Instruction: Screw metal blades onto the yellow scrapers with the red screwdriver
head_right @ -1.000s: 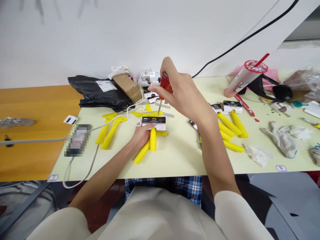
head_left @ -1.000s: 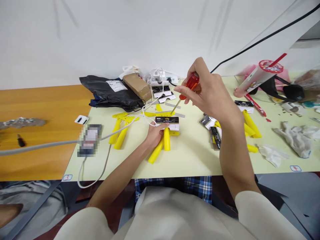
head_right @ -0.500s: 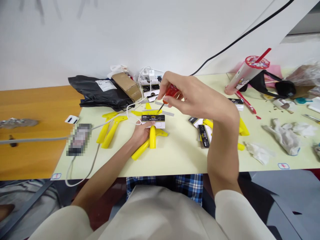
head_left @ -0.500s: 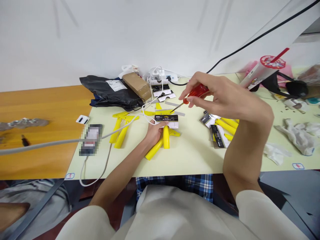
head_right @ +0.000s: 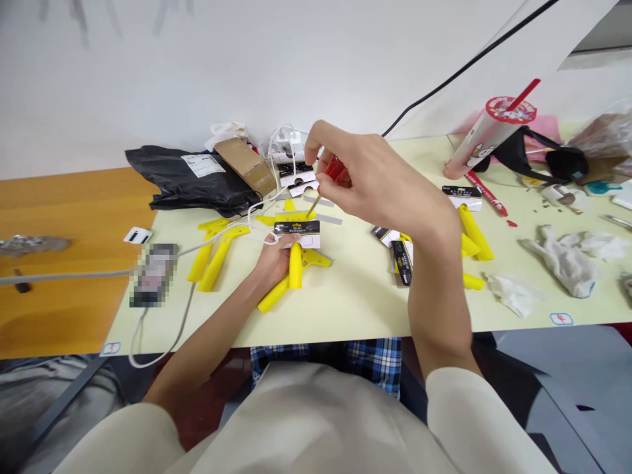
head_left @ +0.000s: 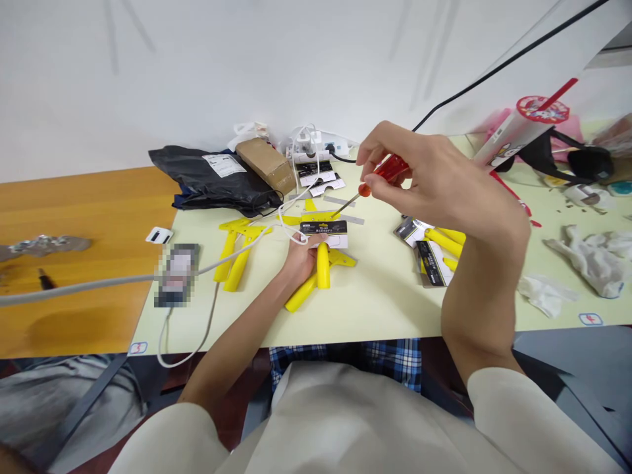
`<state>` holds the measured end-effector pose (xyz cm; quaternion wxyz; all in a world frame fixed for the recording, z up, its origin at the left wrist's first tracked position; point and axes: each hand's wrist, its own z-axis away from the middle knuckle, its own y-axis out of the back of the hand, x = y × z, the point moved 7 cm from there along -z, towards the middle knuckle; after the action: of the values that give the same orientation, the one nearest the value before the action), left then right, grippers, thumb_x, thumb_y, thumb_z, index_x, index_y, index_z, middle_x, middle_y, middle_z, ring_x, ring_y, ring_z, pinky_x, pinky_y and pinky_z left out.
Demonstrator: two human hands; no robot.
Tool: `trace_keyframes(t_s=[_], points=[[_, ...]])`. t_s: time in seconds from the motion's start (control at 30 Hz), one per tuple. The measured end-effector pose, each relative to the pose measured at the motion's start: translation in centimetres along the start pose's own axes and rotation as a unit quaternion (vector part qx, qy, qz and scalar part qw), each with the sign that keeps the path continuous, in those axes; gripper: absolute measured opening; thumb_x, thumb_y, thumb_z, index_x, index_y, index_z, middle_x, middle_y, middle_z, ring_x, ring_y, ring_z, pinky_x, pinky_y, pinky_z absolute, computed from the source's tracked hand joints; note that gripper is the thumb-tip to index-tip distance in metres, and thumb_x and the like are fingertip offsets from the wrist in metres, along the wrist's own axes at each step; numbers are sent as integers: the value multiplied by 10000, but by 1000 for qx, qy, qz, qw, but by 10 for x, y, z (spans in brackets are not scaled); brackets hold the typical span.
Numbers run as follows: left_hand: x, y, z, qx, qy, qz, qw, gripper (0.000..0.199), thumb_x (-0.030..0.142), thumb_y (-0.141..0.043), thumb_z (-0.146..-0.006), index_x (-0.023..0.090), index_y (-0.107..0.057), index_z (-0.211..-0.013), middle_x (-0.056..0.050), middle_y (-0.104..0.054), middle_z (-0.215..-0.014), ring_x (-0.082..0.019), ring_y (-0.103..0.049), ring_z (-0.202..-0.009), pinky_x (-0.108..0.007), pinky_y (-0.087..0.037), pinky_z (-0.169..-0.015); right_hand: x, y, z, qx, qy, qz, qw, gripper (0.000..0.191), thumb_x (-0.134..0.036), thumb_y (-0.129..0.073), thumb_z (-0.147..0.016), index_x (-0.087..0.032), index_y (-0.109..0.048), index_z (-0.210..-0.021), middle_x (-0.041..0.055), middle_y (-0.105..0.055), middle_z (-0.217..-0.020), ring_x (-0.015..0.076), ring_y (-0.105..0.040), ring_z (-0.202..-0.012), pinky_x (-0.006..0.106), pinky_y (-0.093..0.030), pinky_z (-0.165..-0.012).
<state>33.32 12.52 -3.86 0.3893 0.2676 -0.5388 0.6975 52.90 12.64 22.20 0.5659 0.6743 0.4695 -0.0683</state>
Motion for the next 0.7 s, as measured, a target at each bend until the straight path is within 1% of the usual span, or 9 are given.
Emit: trace_keyframes(t_s=[0.07,0.1,0.23,0.27,0.33,0.43,0.5,0.6,0.7], points=[[0,0,-2,-6,-2,0,1000,414,202,-980,-638,216,-720,-960,-30,-802,-930,-252,-802,-912,-432,-674,-901,1,0,0,-4,-5,-12,1000,176,-296,-795,-957,-373,-739,-1104,-6,-792,-930,280,-698,-799,426,-489,-703],[0,0,-2,-7,-1,1,1000,415,211,-976,-640,219,-729,-974,-36,-807,-944,-265,-809,-943,-434,-672,-903,4,1,-1,9,-17,-27,999,199,-314,-837,-930,-379,-740,-1091,-3,-792,-919,292,-697,-808,432,-489,-704],[4,2,-5,-2,-3,-3,1000,427,235,-966,-642,216,-744,-1006,-52,-823,-971,-300,-819,-999,-450,-668,-917,17,6,-5,75,-60,-98,991,252,-376,-936,-832,-391,-703,-928,8,-760,-806,342,-680,-851,457,-496,-714],[5,2,-5,-1,-3,-6,1000,418,239,-964,-643,215,-745,-998,-55,-825,-968,-308,-819,-1008,-451,-669,-919,17,5,-5,76,-58,-94,991,236,-381,-917,-849,-391,-698,-935,7,-755,-803,342,-678,-850,460,-495,-722],[6,3,-6,1,0,-12,1000,388,245,-961,-644,214,-746,-966,-61,-827,-955,-318,-820,-1015,-450,-670,-919,14,4,-6,64,-37,-49,996,180,-370,-841,-919,-388,-699,-1028,4,-763,-865,325,-674,-839,461,-492,-757],[9,3,-6,-3,-1,-16,1000,367,250,-958,-651,214,-753,-953,-67,-831,-961,-323,-820,-1025,-449,-672,-920,9,5,-5,64,-12,8,998,182,-332,-791,-959,-362,-686,-1104,15,-767,-969,295,-665,-834,449,-482,-798],[9,3,-6,-6,-3,-18,1000,375,257,-957,-655,216,-755,-968,-68,-832,-970,-331,-819,-1049,-456,-672,-928,10,6,-4,75,-19,6,997,176,-328,-808,-945,-351,-687,-1071,26,-761,-978,299,-659,-845,447,-473,-801],[9,3,-7,-3,2,-19,1000,372,273,-960,-651,218,-735,-943,-69,-827,-950,-341,-819,-1071,-474,-672,-947,13,8,-4,87,-35,-33,995,216,-355,-871,-889,-358,-691,-1007,28,-745,-935,314,-646,-854,437,-466,-764],[9,4,-7,4,0,-22,1000,405,278,-968,-619,216,-718,-932,-71,-821,-954,-339,-822,-1062,-490,-679,-945,12,9,-4,81,-21,-36,996,263,-326,-895,-853,-361,-688,-1011,26,-747,-946,304,-645,-836,432,-468,-748]])
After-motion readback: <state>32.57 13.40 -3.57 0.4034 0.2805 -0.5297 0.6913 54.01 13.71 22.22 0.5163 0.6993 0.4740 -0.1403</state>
